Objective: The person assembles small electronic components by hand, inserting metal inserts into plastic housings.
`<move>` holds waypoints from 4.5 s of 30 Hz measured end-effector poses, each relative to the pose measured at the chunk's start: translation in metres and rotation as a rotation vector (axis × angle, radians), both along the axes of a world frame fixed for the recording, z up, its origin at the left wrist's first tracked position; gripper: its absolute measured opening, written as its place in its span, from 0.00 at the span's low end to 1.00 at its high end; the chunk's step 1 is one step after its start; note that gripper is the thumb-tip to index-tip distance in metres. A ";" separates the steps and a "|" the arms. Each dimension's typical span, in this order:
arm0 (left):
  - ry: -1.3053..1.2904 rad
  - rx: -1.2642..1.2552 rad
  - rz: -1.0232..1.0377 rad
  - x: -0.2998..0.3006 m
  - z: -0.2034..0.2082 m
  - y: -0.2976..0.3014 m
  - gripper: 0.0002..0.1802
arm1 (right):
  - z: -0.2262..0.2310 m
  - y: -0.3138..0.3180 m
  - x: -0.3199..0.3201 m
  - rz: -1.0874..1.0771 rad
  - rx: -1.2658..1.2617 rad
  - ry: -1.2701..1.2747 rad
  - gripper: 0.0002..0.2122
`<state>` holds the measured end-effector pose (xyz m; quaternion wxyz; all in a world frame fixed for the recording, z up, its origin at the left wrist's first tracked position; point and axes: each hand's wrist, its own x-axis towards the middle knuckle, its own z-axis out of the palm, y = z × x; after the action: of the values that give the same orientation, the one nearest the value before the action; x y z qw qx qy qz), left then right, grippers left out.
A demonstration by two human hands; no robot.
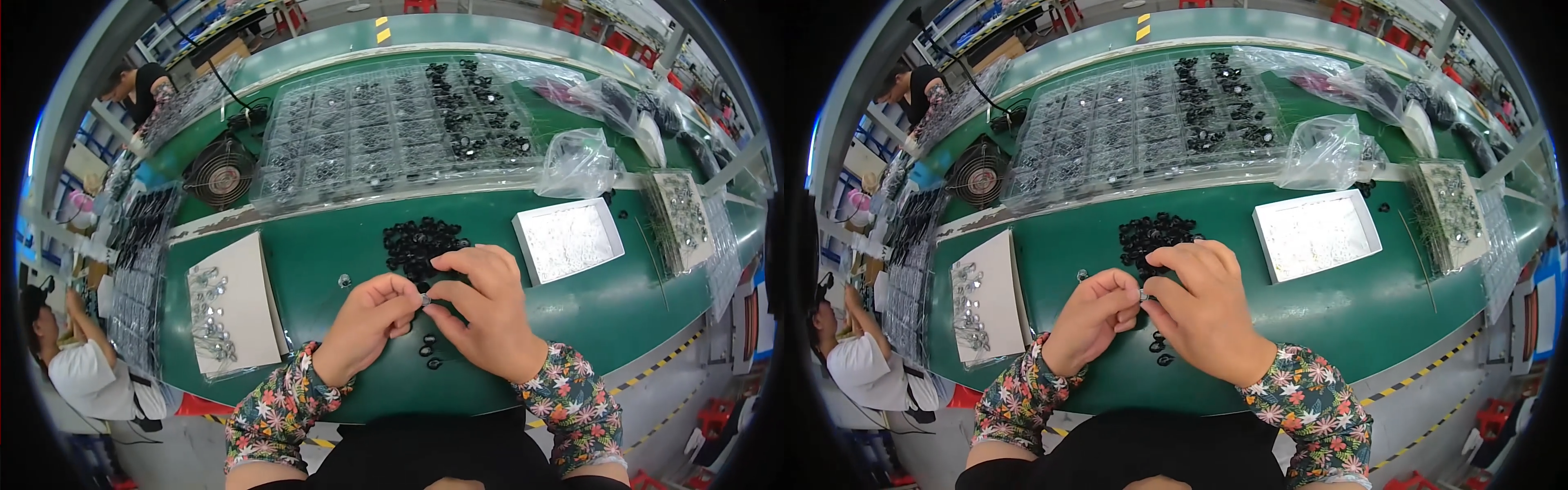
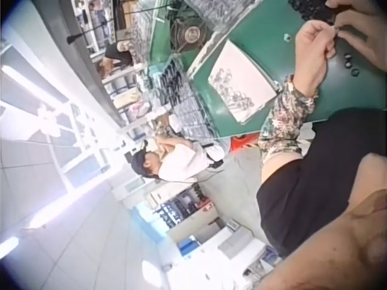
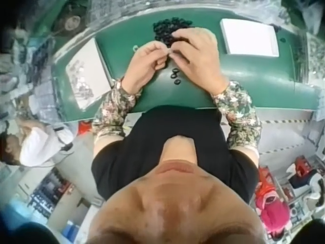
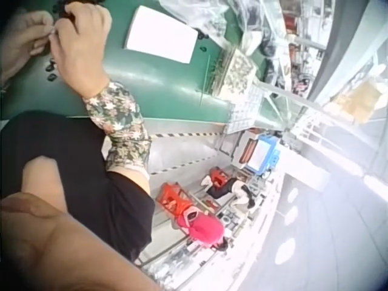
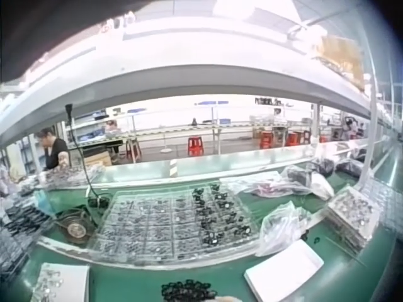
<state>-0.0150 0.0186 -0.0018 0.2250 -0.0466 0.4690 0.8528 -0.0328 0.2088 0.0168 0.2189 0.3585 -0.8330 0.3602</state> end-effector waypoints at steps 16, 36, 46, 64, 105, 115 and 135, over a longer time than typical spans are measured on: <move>-0.010 -0.005 -0.029 0.001 0.006 0.000 0.10 | -0.002 0.004 -0.005 -0.034 0.010 0.083 0.12; 0.002 0.118 -0.032 -0.004 0.011 -0.004 0.23 | -0.005 0.000 -0.002 -0.010 -0.261 -0.208 0.11; 0.034 -0.020 -0.150 -0.006 -0.009 -0.019 0.13 | -0.003 0.002 0.000 0.021 -0.307 -0.270 0.10; 0.121 -0.129 -0.039 -0.002 -0.003 -0.010 0.15 | -0.012 -0.003 -0.003 0.000 -0.331 -0.286 0.10; 0.325 0.037 0.022 0.001 -0.003 -0.005 0.15 | -0.008 -0.007 0.006 0.036 -0.412 -0.301 0.11; 0.393 -0.018 0.017 0.001 -0.006 -0.006 0.15 | -0.009 -0.008 0.007 0.021 -0.406 -0.284 0.11; 0.340 0.055 0.006 0.000 -0.009 -0.006 0.12 | -0.010 -0.008 0.008 0.003 -0.402 -0.263 0.11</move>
<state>-0.0152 0.0123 -0.0112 0.1410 0.1031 0.4768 0.8615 -0.0251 0.2009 0.0064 0.1748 0.2591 -0.7654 0.5626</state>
